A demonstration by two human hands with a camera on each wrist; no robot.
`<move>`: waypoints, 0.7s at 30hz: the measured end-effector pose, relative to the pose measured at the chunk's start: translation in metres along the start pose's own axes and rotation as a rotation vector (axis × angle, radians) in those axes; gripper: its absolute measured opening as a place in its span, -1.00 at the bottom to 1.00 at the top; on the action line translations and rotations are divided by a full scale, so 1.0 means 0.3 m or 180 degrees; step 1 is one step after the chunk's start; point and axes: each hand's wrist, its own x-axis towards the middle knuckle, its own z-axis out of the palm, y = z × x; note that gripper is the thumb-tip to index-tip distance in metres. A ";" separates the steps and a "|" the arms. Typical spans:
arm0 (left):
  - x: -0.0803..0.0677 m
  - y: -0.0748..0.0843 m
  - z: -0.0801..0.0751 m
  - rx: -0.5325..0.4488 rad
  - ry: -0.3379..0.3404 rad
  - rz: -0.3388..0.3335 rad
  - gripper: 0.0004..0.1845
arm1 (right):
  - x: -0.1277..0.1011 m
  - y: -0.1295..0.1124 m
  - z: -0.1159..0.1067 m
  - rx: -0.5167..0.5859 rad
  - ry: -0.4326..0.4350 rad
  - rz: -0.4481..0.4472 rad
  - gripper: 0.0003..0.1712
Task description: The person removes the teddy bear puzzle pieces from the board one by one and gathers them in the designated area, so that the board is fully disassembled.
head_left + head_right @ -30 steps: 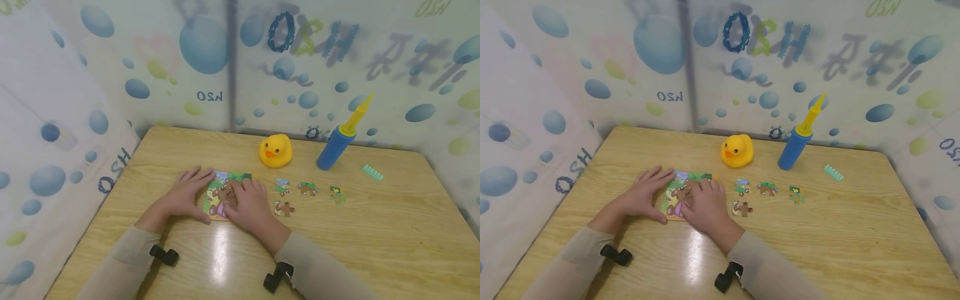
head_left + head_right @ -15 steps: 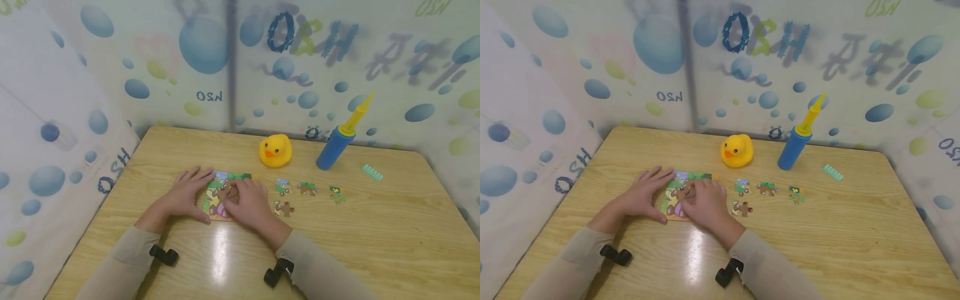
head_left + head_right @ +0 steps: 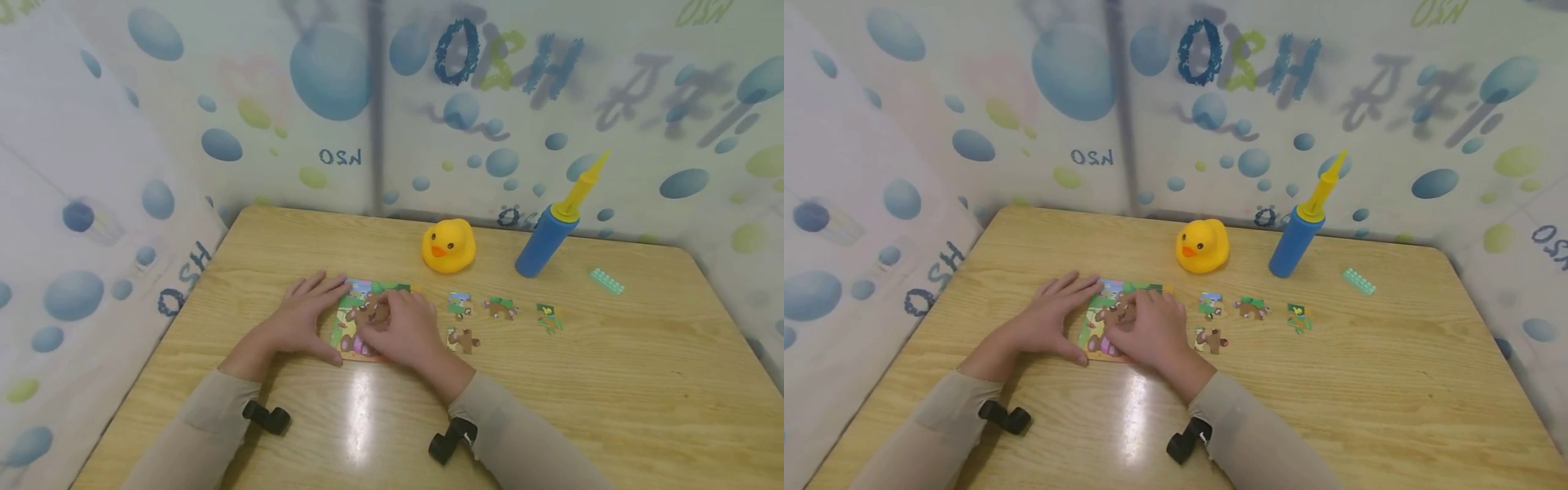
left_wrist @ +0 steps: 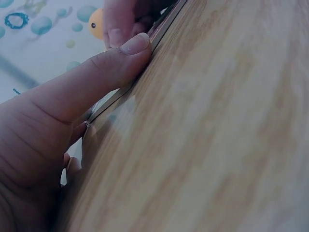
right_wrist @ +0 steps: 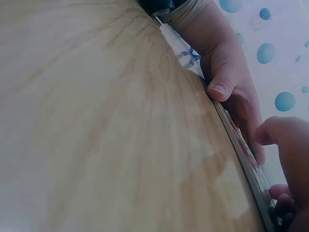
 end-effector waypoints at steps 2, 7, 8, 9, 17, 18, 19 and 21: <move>-0.002 0.000 0.000 -0.0015 -0.0003 -0.0002 0.56 | 0.002 0.001 -0.002 -0.0024 -0.0063 0.0026 -0.32; 0.000 0.001 -0.002 -0.0019 -0.0010 -0.0013 0.56 | 0.005 0.006 -0.003 -0.0057 -0.0124 0.0019 -0.19; 0.000 0.001 -0.002 -0.0012 -0.0011 -0.0013 0.56 | 0.006 0.008 -0.003 -0.0057 -0.0125 0.0017 -0.18; 0.001 0.001 -0.002 -0.0006 -0.0012 -0.0011 0.56 | 0.007 0.010 -0.002 -0.0056 -0.0126 0.0019 -0.16; 0.000 0.005 -0.005 0.0005 -0.0016 -0.0020 0.55 | 0.009 0.018 -0.001 0.0043 -0.0151 0.0055 -0.08; 0.000 0.005 -0.005 0.0007 -0.0015 -0.0020 0.55 | 0.008 0.017 -0.002 0.0069 -0.0141 0.0058 -0.07; 0.000 0.005 -0.005 0.0007 -0.0016 -0.0022 0.55 | 0.007 0.017 -0.003 0.0092 -0.0126 0.0059 -0.08; -0.001 0.005 -0.004 0.0009 -0.0013 -0.0016 0.55 | 0.002 0.016 -0.005 0.0137 -0.0089 0.0054 -0.07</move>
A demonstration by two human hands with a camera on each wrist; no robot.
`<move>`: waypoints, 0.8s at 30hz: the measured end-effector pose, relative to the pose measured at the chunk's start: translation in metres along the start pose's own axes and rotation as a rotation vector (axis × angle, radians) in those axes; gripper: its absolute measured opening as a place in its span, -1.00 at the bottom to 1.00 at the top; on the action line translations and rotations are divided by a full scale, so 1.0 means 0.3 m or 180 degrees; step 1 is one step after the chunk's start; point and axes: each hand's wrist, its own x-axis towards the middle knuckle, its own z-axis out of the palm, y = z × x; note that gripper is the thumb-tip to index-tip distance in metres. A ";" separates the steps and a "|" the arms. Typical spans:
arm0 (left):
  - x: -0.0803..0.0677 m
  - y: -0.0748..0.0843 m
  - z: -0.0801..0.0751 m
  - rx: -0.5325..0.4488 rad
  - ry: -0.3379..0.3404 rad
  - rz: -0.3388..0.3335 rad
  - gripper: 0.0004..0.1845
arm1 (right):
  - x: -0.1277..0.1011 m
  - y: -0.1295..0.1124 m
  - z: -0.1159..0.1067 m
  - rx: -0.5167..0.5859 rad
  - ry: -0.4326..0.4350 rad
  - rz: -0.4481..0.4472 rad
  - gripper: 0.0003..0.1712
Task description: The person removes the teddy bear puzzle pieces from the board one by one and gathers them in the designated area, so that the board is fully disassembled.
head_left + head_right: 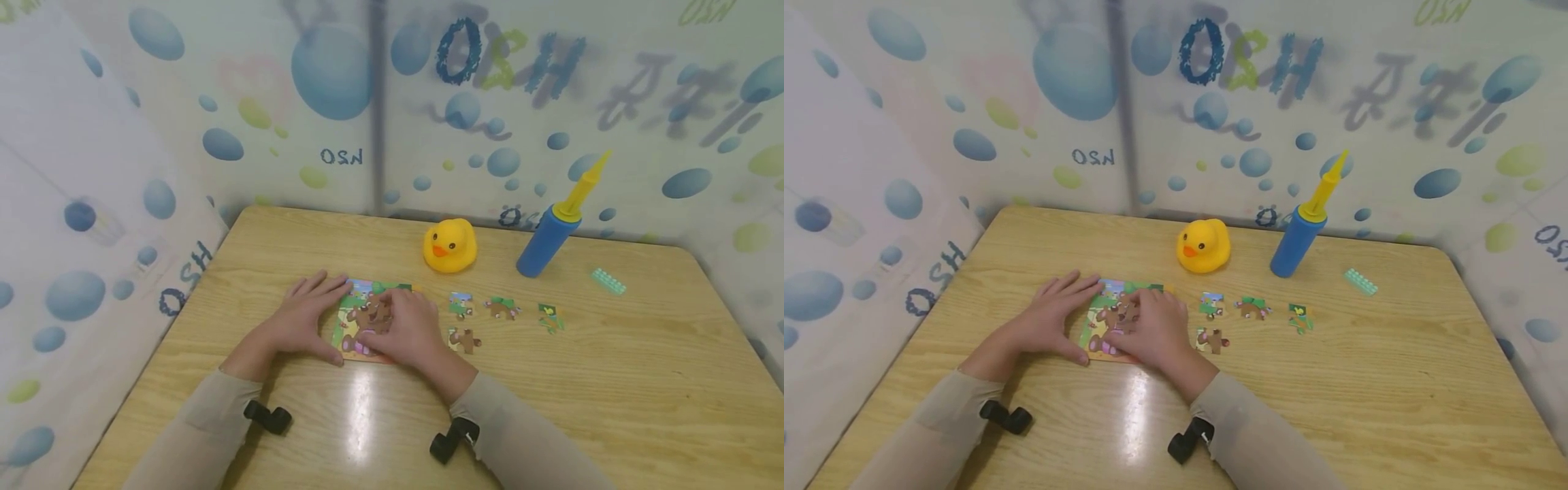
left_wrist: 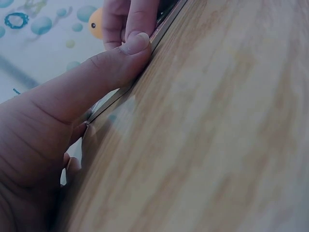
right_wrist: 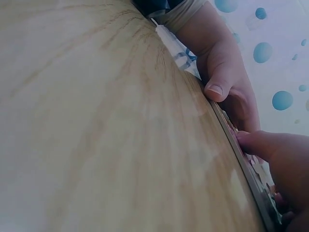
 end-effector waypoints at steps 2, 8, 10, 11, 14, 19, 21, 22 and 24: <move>-0.001 0.002 -0.001 0.0007 0.0016 0.0021 0.54 | -0.005 0.000 -0.001 0.0028 0.0037 -0.0024 -0.08; 0.000 0.001 0.000 0.0005 0.0021 0.0017 0.54 | -0.018 0.005 0.002 0.0107 0.0191 -0.0162 -0.11; -0.001 0.001 0.000 0.0002 0.0014 0.0014 0.55 | -0.021 0.006 0.002 0.0155 0.0230 -0.0216 -0.12; -0.001 0.001 0.000 0.0003 0.0015 0.0017 0.55 | -0.022 0.007 0.003 0.0170 0.0245 -0.0248 -0.13; -0.003 0.003 -0.001 -0.0005 0.0034 0.0040 0.54 | -0.026 0.009 0.001 0.0263 0.0281 -0.0362 -0.17; 0.000 0.002 0.000 -0.0010 0.0035 0.0045 0.54 | -0.031 0.018 -0.003 0.0430 0.0307 -0.0543 -0.20; 0.000 0.001 0.001 0.0005 0.0024 0.0037 0.54 | -0.032 0.022 -0.003 0.0448 0.0294 -0.0590 -0.19; 0.000 0.001 0.000 0.0010 0.0024 0.0038 0.55 | -0.032 0.024 -0.002 0.0443 0.0288 -0.0608 -0.19; 0.000 0.001 0.001 0.0010 0.0023 0.0042 0.55 | -0.032 0.025 0.000 0.0431 0.0280 -0.0654 -0.18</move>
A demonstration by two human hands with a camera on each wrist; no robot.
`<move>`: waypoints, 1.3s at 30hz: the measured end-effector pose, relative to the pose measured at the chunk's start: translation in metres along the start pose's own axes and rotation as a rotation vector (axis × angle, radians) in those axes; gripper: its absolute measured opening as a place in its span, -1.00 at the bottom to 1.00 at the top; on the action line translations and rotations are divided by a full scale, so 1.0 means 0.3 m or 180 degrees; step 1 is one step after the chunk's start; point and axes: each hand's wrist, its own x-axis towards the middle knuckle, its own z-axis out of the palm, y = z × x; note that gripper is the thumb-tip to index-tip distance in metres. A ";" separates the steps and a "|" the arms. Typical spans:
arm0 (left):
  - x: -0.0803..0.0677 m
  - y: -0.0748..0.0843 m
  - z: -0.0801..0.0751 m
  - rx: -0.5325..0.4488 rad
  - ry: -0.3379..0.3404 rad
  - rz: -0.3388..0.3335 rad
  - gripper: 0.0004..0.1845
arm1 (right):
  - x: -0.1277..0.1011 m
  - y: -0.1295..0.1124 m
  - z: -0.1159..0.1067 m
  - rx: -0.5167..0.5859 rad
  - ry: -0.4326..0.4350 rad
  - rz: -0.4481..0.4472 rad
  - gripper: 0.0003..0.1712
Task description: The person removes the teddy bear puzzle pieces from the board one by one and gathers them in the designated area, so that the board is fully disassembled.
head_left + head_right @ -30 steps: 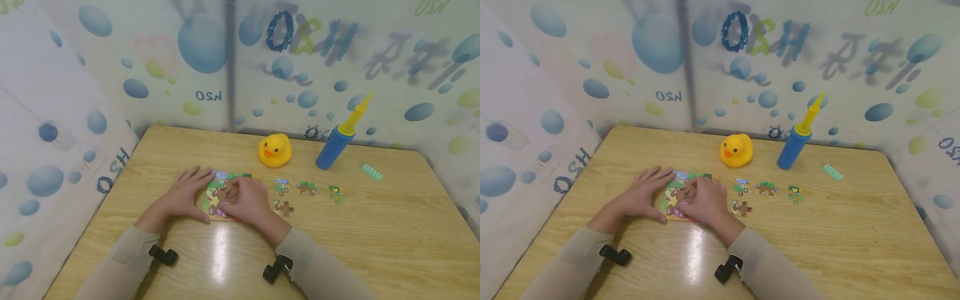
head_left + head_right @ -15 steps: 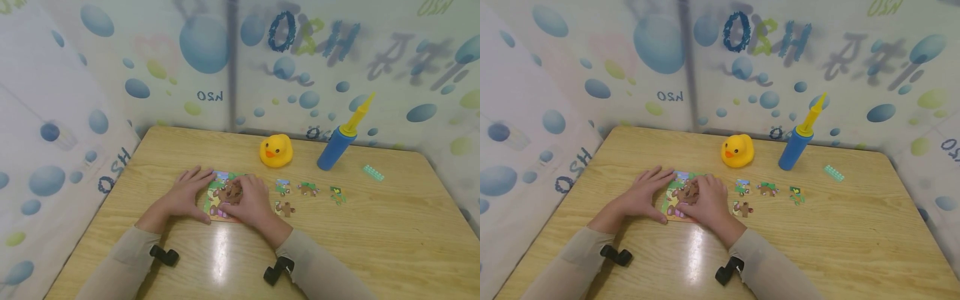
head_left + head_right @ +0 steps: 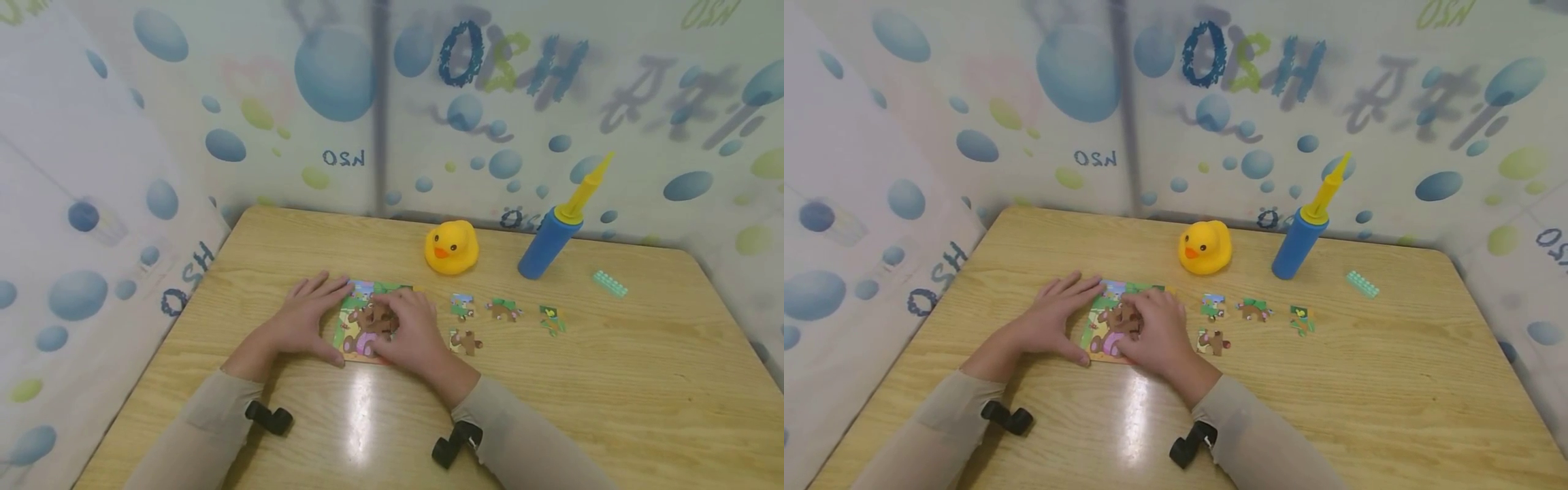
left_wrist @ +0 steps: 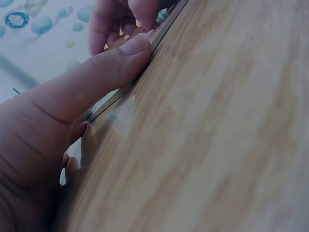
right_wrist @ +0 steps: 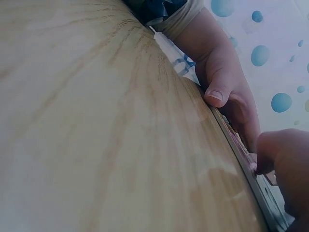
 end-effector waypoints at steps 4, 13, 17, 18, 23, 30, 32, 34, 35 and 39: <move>-0.003 -0.002 0.003 -0.0017 -0.0011 -0.0009 0.56 | -0.001 -0.004 0.001 -0.0014 -0.0010 -0.0056 -0.21; -0.007 -0.011 0.008 -0.0037 -0.0020 -0.0038 0.55 | -0.004 0.003 -0.002 -0.0511 0.0236 -0.0494 -0.30; -0.007 -0.013 0.008 -0.0028 -0.0022 -0.0039 0.56 | -0.008 0.006 -0.011 -0.0815 0.0399 -0.0825 -0.33; -0.007 -0.013 0.008 -0.0031 -0.0022 -0.0038 0.56 | -0.009 0.007 -0.012 -0.0855 0.0439 -0.0873 -0.34; -0.006 -0.014 0.007 -0.0030 -0.0033 -0.0020 0.56 | -0.015 0.015 -0.016 -0.0984 0.0660 -0.0956 -0.35; -0.003 -0.007 0.002 -0.0012 -0.0027 -0.0001 0.55 | -0.026 0.026 -0.026 -0.0916 0.0846 -0.1120 -0.37; -0.002 -0.005 0.001 -0.0015 -0.0032 0.0000 0.55 | -0.034 0.030 -0.032 -0.0873 0.0847 -0.1144 -0.39; -0.002 -0.005 0.000 -0.0011 -0.0032 -0.0006 0.55 | -0.045 0.034 -0.041 -0.0823 0.0841 -0.1156 -0.44; -0.002 -0.005 0.000 -0.0007 -0.0038 -0.0014 0.55 | -0.051 0.037 -0.046 -0.0814 0.0849 -0.1160 -0.47; -0.003 -0.006 -0.002 0.0000 -0.0018 -0.0007 0.55 | -0.079 0.052 -0.069 -0.0728 0.0874 -0.1206 -0.57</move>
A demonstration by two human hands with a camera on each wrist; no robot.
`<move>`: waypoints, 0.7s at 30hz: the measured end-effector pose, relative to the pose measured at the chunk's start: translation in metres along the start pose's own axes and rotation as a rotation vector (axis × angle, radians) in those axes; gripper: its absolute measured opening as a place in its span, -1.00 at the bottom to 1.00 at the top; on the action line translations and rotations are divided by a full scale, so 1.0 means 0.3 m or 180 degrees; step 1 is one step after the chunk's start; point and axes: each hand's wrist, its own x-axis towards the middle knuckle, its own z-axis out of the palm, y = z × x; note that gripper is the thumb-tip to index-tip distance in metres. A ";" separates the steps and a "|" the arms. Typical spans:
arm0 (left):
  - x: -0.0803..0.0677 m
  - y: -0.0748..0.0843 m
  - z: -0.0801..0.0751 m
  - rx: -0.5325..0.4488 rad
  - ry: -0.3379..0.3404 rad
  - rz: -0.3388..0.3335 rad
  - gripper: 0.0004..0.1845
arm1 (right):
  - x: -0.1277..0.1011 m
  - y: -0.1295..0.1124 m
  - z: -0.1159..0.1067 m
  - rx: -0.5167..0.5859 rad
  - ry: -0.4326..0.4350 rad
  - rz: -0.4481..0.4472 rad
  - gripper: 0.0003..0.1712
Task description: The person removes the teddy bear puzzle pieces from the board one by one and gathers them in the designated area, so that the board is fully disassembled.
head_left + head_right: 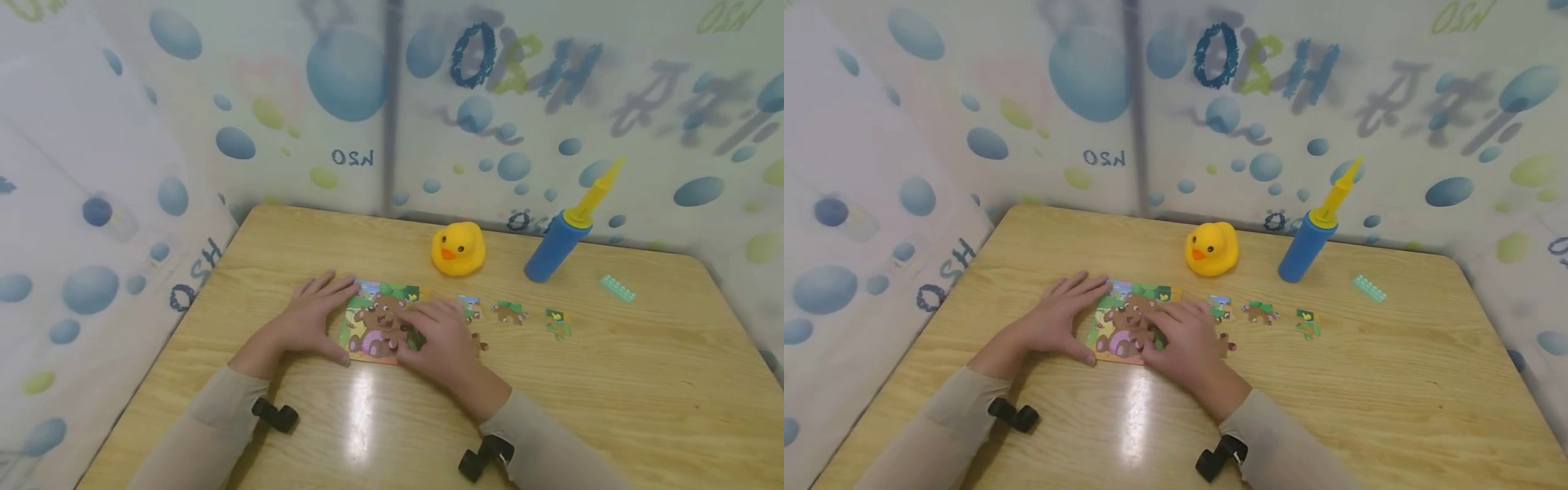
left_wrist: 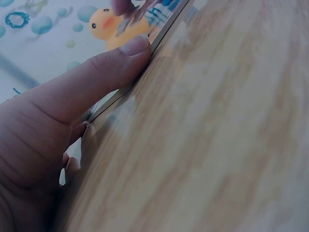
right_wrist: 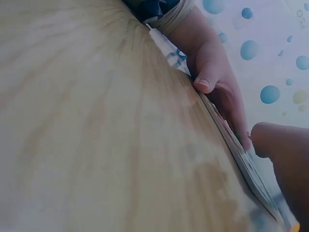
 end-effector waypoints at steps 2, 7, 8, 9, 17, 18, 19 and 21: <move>0.000 0.000 0.001 0.0011 0.0003 0.0005 0.54 | -0.017 0.009 -0.016 0.0008 0.0020 -0.0022 -0.60; 0.001 0.000 0.003 0.0004 -0.0024 -0.0029 0.55 | -0.063 0.040 -0.065 0.0025 -0.0036 0.0056 -0.61; 0.001 0.000 0.003 -0.0005 -0.0035 -0.0041 0.56 | -0.072 0.047 -0.077 0.0024 -0.0032 0.0071 -0.60; 0.001 0.000 0.002 -0.0019 -0.0038 -0.0044 0.56 | -0.081 0.056 -0.089 0.0023 -0.0034 0.0097 -0.61; 0.002 0.001 0.003 -0.0008 -0.0067 -0.0050 0.57 | -0.156 0.137 -0.196 -0.0057 0.0056 0.0225 -0.66; 0.003 0.002 0.003 -0.0005 -0.0068 -0.0052 0.57 | -0.166 0.147 -0.209 -0.0062 0.0076 0.0222 -0.66; 0.004 0.002 0.003 0.0002 -0.0069 -0.0052 0.57 | -0.174 0.154 -0.222 -0.0082 0.0085 0.0229 -0.67; 0.004 0.002 0.002 0.0008 -0.0068 -0.0051 0.57 | -0.193 0.173 -0.247 -0.0107 0.0097 0.0229 -0.68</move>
